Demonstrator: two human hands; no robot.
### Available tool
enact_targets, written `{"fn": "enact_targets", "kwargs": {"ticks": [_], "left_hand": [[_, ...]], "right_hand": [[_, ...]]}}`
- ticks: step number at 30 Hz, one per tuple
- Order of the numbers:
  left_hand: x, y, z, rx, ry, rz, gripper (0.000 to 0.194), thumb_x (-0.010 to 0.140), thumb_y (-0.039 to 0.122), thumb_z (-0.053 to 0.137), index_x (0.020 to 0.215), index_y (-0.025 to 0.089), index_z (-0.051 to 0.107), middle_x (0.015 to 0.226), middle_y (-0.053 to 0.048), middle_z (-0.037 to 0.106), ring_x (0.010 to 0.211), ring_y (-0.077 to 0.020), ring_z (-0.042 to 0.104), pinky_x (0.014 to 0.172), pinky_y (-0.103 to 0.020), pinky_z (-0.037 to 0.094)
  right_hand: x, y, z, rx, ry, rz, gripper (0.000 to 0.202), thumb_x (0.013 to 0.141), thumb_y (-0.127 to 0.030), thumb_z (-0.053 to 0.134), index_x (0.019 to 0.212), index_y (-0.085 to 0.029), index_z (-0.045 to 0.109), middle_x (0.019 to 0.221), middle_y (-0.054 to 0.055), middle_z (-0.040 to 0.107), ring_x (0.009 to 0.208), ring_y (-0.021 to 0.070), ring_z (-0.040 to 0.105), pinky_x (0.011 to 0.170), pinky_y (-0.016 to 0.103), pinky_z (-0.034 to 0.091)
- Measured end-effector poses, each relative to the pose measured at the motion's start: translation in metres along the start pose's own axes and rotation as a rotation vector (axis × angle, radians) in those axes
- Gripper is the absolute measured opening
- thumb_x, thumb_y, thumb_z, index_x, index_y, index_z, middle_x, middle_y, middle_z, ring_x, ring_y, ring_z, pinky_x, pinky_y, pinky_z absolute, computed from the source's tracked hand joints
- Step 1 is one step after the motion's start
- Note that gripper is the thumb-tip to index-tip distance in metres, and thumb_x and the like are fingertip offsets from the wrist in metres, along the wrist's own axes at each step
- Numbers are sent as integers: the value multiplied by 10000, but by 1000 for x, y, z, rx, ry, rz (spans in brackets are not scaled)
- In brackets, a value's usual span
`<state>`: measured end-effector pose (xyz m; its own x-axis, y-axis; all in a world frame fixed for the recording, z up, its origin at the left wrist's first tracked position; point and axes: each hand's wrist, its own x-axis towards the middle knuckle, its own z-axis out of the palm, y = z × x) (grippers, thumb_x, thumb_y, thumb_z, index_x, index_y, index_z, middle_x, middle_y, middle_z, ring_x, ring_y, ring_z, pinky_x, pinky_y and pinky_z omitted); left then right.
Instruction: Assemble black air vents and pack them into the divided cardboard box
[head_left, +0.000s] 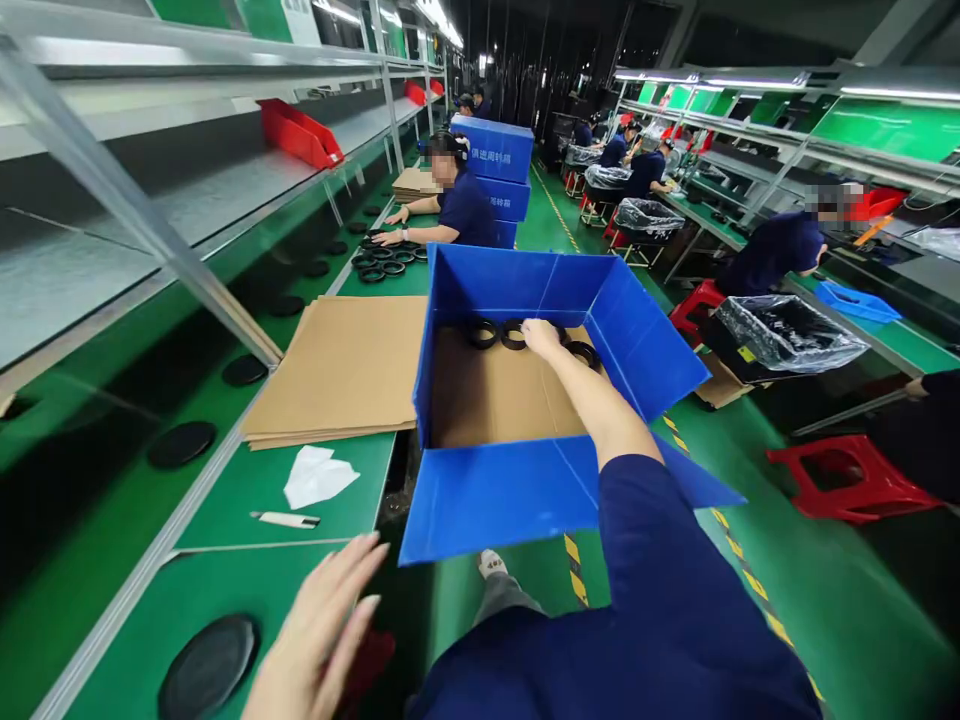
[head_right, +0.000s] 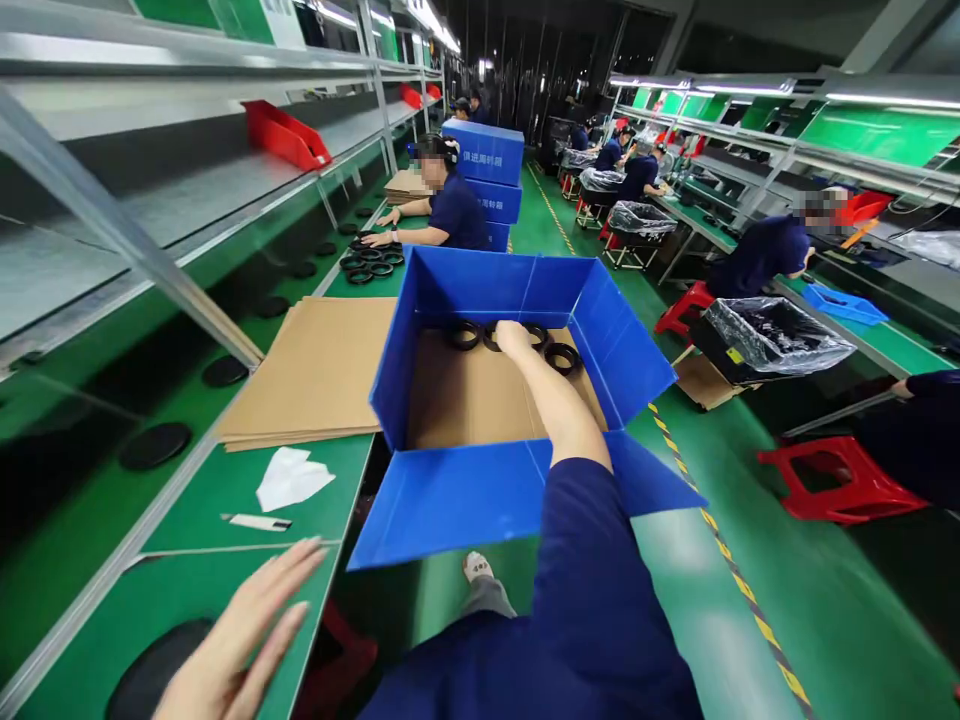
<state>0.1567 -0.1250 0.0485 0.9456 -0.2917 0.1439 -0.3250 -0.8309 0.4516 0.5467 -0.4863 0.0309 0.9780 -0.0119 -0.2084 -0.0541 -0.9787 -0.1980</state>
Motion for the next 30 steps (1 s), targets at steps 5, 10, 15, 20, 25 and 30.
{"fn": "enact_targets", "kwargs": {"ticks": [5, 10, 15, 20, 25, 30], "left_hand": [[102, 22, 89, 41, -571, 173, 532, 994, 352, 521, 1509, 475, 467, 1540, 5, 527, 1417, -309, 520, 1189, -625, 376], [100, 12, 173, 253, -870, -54, 742, 857, 68, 552, 1452, 508, 508, 1591, 23, 411, 1488, -319, 404, 1250, -657, 211], [83, 7, 213, 386, -831, -112, 833, 805, 15, 517, 1482, 496, 455, 1640, 66, 280, 1544, -281, 262, 1271, -569, 260], [78, 5, 209, 321, -793, -129, 770, 859, 47, 472, 1467, 520, 467, 1643, 90, 287, 1554, -273, 270, 1266, -583, 258], [73, 7, 212, 253, -763, -172, 733, 883, 69, 487, 1469, 508, 486, 1657, 87, 275, 1561, -264, 269, 1271, -586, 237], [70, -1, 220, 115, -774, -251, 612, 958, 156, 496, 1474, 485, 507, 1662, 30, 315, 1563, -288, 271, 1251, -628, 234]], "right_hand": [[55, 131, 46, -70, -101, 204, 385, 1029, -109, 400, 1363, -20, 571, 1426, 264, 554, 1299, 248, 532, 1051, 439, 442], [99, 180, 93, -83, -139, 88, 585, 970, 50, 321, 1529, -91, 421, 1623, 199, 377, 1553, 244, 230, 1222, 558, 210], [125, 193, 110, -79, -168, -57, 551, 980, 25, 358, 1513, -73, 454, 1504, 201, 538, 1479, 200, 396, 1277, 459, 102], [103, 159, 122, -77, -238, -135, 696, 939, -56, 582, 1587, -91, 330, 1348, 225, 634, 1296, 260, 593, 1182, 419, 330], [95, 67, 151, -55, -224, -109, 794, 967, -220, 624, 1636, -175, 198, 1395, 249, 573, 1137, 299, 694, 935, 363, 532], [125, 20, 148, -35, -130, -46, 956, 872, -363, 783, 1636, -230, 223, 1590, 330, 279, 1084, 285, 702, 859, 354, 545]]}}
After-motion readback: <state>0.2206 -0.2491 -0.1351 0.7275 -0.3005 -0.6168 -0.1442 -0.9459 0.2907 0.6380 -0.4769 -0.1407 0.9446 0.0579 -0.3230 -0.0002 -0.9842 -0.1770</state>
